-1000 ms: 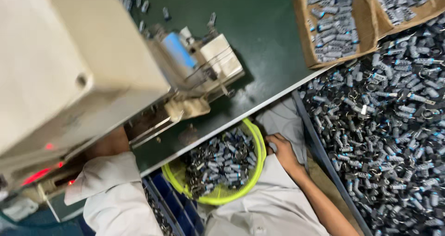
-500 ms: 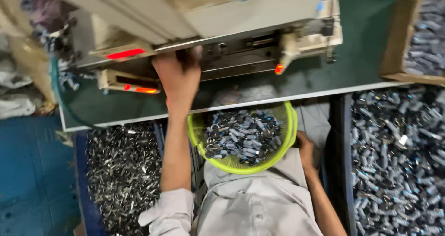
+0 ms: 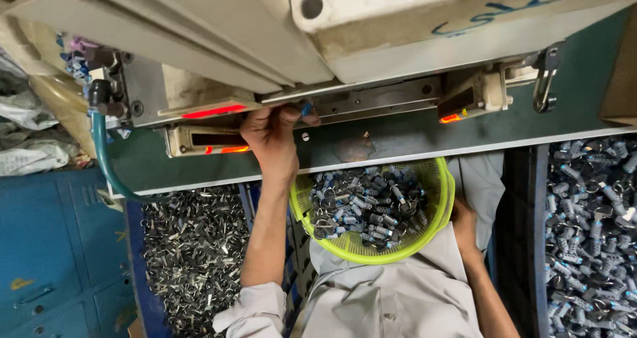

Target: The person repeatedly picks small cylindrical components and metal rings from a green basket, attaches the components to the rings, and places the assembled keychains into a blue bin. The person occasionally adjusts the position of the basket and the bin.

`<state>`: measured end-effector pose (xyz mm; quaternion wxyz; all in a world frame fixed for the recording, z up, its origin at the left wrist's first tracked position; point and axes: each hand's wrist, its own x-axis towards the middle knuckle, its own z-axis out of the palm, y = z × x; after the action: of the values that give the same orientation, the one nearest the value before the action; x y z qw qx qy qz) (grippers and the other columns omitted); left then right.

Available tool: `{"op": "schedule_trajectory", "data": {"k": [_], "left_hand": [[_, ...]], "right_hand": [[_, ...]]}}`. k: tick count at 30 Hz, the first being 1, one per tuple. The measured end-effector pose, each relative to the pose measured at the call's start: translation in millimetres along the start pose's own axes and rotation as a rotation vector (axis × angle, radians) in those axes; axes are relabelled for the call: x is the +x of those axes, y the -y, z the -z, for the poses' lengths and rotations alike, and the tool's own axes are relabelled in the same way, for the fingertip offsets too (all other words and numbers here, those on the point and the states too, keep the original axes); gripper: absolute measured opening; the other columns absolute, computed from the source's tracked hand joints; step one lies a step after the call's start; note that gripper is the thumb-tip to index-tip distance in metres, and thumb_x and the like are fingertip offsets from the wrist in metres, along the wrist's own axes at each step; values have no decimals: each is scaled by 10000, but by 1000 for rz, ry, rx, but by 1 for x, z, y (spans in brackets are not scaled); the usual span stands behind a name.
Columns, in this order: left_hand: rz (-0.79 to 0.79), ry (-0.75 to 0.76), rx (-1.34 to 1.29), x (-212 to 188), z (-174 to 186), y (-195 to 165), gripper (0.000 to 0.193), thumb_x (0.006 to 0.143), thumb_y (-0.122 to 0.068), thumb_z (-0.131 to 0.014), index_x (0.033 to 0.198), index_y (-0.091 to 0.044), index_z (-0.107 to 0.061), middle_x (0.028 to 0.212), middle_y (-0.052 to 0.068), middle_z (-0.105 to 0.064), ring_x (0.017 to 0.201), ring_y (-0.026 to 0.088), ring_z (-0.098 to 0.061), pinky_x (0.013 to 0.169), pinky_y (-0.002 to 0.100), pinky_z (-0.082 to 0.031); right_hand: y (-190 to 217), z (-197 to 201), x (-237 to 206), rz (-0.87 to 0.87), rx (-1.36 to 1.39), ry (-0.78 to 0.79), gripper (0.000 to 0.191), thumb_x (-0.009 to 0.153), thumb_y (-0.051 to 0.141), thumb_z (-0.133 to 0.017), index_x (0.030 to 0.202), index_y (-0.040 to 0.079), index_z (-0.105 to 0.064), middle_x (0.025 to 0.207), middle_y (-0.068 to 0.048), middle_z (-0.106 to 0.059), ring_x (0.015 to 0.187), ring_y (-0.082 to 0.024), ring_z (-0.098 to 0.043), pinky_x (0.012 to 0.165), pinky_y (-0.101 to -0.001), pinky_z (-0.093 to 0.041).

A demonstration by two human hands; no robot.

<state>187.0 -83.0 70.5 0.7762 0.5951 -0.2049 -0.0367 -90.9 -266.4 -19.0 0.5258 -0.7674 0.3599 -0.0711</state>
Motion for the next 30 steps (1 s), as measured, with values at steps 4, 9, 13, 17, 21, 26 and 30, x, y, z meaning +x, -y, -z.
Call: {"op": "schedule_trajectory", "data": {"k": [4,9,13,17,21,26,30], "left_hand": [[86,0,91,-6,-2,-12,55,989,27,-629,1024,13,-670,938,77,-723,710,113,-630,656,258,-522],[-56,94,574,-20,-8,-74,142,890,37,-713,1030,14,-719,907,81,-733,730,142,-628,683,244,-498],[-502,2,313,-5,-36,-98,109,908,21,-699,1014,-4,-705,880,82,-696,695,161,-615,657,262,-497],[125,191,339,26,-49,-87,74,923,-6,-703,996,-11,-692,836,80,-654,659,168,-577,616,281,-469],[-369,150,347,-9,-20,-100,51,938,-33,-706,978,-18,-678,792,78,-612,622,175,-539,574,299,-442],[346,-54,-108,-19,-3,-57,64,957,-67,-710,956,-27,-660,737,75,-560,577,183,-491,522,322,-407],[-218,29,127,-25,-10,-28,189,1058,-129,-696,955,-19,-582,834,110,-591,683,211,-523,636,379,-455]], "right_hand": [[-2,0,2,133,-61,-42,402,771,167,-775,1125,-7,-697,1000,-220,-713,869,-338,-707,744,-410,-539],[-3,1,3,124,-80,-32,351,760,159,-769,1058,-9,-690,980,-216,-703,868,-400,-693,742,-425,-537],[-5,1,5,226,-106,-59,373,778,150,-750,1105,-15,-685,1069,-240,-694,947,-444,-664,782,-437,-534],[-5,-1,4,96,-64,-20,359,787,156,-732,1097,-19,-685,1050,-247,-692,899,-427,-683,755,-442,-541],[-5,-1,5,169,-55,-44,381,794,156,-732,1125,-23,-679,1126,-256,-688,961,-435,-683,797,-451,-542],[-2,-2,6,234,-102,-18,338,818,144,-732,1107,-24,-687,1117,-247,-695,1011,-448,-669,843,-441,-542],[1,0,5,125,-18,-28,378,800,147,-756,1120,-41,-682,1089,-211,-719,949,-312,-705,819,-368,-547]]}}
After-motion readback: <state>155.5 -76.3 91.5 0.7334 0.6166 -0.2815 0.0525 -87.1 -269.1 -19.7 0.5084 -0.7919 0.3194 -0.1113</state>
